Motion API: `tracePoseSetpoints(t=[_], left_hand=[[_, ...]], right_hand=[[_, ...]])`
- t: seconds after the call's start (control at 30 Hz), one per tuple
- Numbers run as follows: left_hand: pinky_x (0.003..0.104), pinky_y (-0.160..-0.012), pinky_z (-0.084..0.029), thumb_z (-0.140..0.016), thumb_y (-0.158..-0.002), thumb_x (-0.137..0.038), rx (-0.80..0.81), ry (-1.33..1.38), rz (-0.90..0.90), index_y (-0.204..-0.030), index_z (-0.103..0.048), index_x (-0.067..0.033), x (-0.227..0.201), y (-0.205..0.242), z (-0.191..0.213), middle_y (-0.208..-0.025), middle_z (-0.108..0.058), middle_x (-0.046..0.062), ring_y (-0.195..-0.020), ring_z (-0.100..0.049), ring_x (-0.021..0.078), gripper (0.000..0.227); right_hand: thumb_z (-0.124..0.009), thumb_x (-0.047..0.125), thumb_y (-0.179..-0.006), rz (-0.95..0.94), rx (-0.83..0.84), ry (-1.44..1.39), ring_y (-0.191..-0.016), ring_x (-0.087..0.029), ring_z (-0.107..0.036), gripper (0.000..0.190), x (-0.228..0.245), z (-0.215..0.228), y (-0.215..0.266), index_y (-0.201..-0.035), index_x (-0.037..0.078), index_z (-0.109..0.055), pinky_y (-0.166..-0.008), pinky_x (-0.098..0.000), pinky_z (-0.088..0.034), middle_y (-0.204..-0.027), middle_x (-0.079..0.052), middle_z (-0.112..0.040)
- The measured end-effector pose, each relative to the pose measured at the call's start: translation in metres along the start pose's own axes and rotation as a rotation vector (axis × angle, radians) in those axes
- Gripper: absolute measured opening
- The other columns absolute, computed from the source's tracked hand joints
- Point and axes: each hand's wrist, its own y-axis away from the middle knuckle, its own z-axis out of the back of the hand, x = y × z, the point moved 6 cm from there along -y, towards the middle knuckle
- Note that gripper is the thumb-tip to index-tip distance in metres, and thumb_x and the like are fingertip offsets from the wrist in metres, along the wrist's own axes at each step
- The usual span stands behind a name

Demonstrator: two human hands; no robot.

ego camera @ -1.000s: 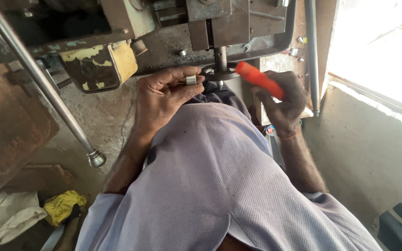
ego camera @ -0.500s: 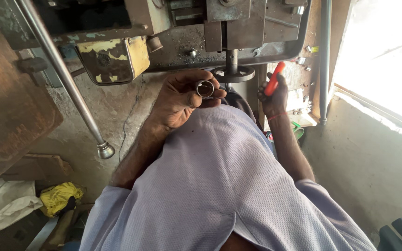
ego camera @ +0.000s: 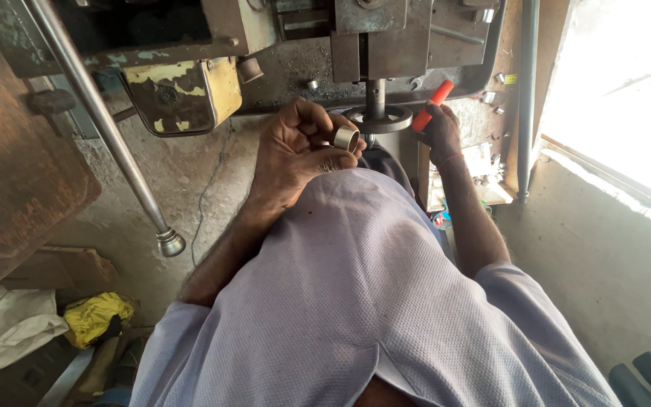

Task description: The person operates a manual metal press machine in a workshop. They insert small cylindrical metal pieces into the press, activate the machine using a lever, and remove the processed pieces, repeating the cycle multiple times.

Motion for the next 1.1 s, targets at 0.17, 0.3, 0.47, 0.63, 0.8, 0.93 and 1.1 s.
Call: tracePoseSetpoints(t=[0.17,0.3,0.47,0.63,0.8,0.93,1.1], left_hand=[[0.035,-0.090,-0.068,-0.083,-0.088,0.006,-0.039,-0.200,-0.056,-0.104,-0.070,-0.0029,0.005,0.002,0.009,-0.111,-0.074,0.012,-0.103,-0.076,0.0212,0.022],[0.032,-0.088,-0.067,-0.083,-0.087,0.003,-0.063,-0.249,-0.042,-0.102,-0.078,-0.0042,0.008,0.004,0.013,-0.110,-0.073,0.008,-0.097,-0.074,0.0174,0.017],[0.031,-0.083,-0.066,-0.083,-0.087,-0.003,-0.117,-0.199,0.050,-0.099,-0.080,-0.0057,0.015,0.004,0.017,-0.105,-0.069,0.007,-0.090,-0.070,0.0150,0.012],[0.035,-0.084,-0.067,-0.077,-0.092,-0.019,-0.158,-0.194,0.126,-0.096,-0.080,-0.0055,0.018,0.008,0.018,-0.110,-0.066,0.005,-0.093,-0.070,0.0152,0.014],[0.035,-0.084,-0.062,-0.075,-0.093,-0.030,-0.240,-0.080,0.204,-0.103,-0.077,-0.0091,0.024,0.011,0.024,-0.102,-0.071,0.006,-0.091,-0.069,0.0148,0.023],[0.033,-0.081,-0.061,-0.080,-0.096,-0.025,-0.159,0.025,0.139,-0.100,-0.076,-0.0086,0.021,0.008,0.028,-0.097,-0.073,0.006,-0.089,-0.070,0.0158,0.018],[0.033,-0.077,-0.062,-0.083,-0.092,-0.022,-0.208,0.056,0.176,-0.090,-0.073,-0.0070,0.027,0.006,0.036,-0.096,-0.073,0.007,-0.088,-0.071,0.0169,0.018]], right_hand=[[-0.062,0.034,-0.098,-0.006,-0.024,-0.012,-0.088,-0.020,-0.071,0.042,0.000,0.000,0.000,-0.129,0.007,-0.057,-0.072,-0.0371,-0.062,-0.109,-0.009,-0.067],[-0.065,0.033,-0.097,0.010,-0.061,0.022,-0.089,-0.018,-0.072,0.043,-0.001,0.000,-0.009,-0.130,0.005,-0.058,-0.072,-0.0361,-0.063,-0.110,-0.011,-0.069],[-0.073,0.022,-0.093,0.081,-0.059,-0.064,-0.087,-0.024,-0.074,0.048,0.003,-0.007,-0.036,-0.132,0.002,-0.053,-0.071,-0.0366,-0.065,-0.108,-0.015,-0.070],[-0.077,0.015,-0.089,0.096,-0.111,-0.116,-0.089,-0.027,-0.076,0.068,0.017,-0.023,-0.059,-0.141,0.006,-0.034,-0.069,-0.0396,-0.068,-0.112,-0.018,-0.069],[-0.076,0.014,-0.088,0.153,-0.189,-0.102,-0.085,-0.028,-0.076,0.077,0.024,-0.029,-0.060,-0.147,0.011,-0.026,-0.064,-0.0360,-0.064,-0.110,-0.020,-0.069],[-0.072,0.016,-0.093,0.205,-0.294,-0.070,-0.076,-0.022,-0.071,0.048,0.023,-0.020,-0.041,-0.133,0.007,-0.049,-0.058,-0.0325,-0.058,-0.107,-0.018,-0.070],[-0.072,0.011,-0.105,0.833,-0.480,-0.157,-0.100,-0.020,-0.063,0.017,0.058,-0.006,0.025,-0.115,-0.001,-0.067,-0.091,-0.0349,-0.054,-0.110,-0.016,-0.065]])
